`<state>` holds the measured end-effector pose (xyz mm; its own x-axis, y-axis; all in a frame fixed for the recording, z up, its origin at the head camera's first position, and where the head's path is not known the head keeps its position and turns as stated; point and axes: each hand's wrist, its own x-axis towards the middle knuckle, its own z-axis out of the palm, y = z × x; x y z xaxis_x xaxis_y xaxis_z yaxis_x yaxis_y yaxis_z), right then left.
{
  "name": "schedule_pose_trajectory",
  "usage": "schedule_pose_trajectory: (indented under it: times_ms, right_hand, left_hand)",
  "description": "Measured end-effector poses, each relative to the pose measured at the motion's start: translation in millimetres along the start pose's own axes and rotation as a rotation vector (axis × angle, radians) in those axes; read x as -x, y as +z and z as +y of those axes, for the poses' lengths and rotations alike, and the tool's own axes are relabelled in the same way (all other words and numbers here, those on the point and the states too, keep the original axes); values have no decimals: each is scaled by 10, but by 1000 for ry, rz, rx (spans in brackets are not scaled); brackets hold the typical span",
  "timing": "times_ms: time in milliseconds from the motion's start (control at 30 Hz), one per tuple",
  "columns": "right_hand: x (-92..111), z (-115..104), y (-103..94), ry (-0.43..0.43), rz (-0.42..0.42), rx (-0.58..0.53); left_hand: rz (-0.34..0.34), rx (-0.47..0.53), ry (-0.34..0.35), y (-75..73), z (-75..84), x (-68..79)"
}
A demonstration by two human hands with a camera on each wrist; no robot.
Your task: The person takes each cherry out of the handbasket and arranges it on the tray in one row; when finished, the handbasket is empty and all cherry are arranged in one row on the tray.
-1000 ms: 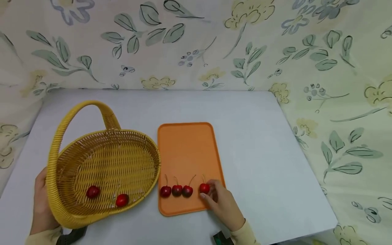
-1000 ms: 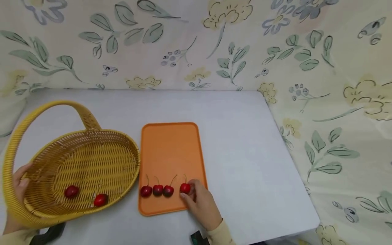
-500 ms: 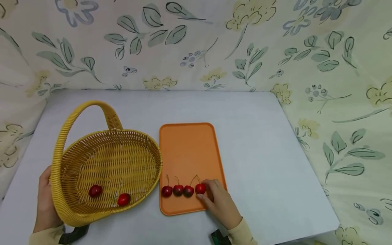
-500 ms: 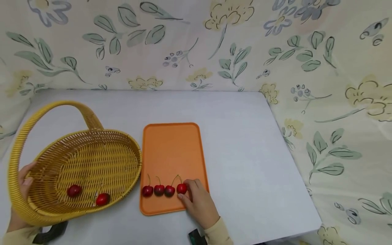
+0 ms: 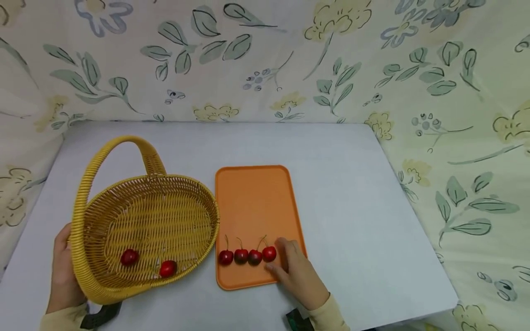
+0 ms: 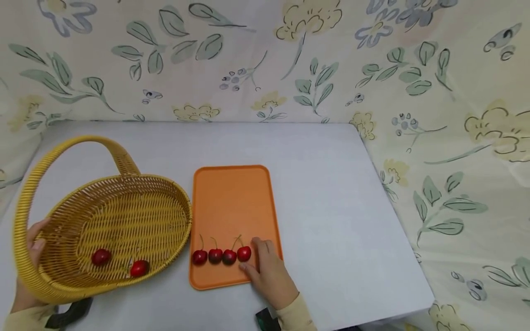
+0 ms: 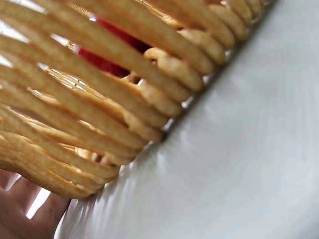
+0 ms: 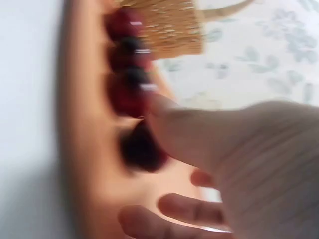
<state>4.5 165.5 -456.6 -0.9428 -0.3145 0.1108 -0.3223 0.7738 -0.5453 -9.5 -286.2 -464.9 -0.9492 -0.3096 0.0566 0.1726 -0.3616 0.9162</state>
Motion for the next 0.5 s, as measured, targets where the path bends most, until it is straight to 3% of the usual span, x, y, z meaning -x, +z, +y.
schedule_pose_trajectory:
  times_ms: [67,133,300,400,500]
  right_hand:
    - [-20,-53,-133,-18,7,16]
    - [-64,-138,-301,-64,35,37]
    - [-333,-495,-609,-272,49,139]
    - [-580,-816,-631,-422,-11,209]
    - [-844,-1155,-524,-587,-97,265]
  left_hand:
    - [-38,51,26,-25,-46,14]
    - [-37,21,41,-38,-84,42]
    - [-4,1,56,-82,-132,90]
    - [-11,9,68,-114,-138,105]
    - [-16,-14,76,-142,-145,113]
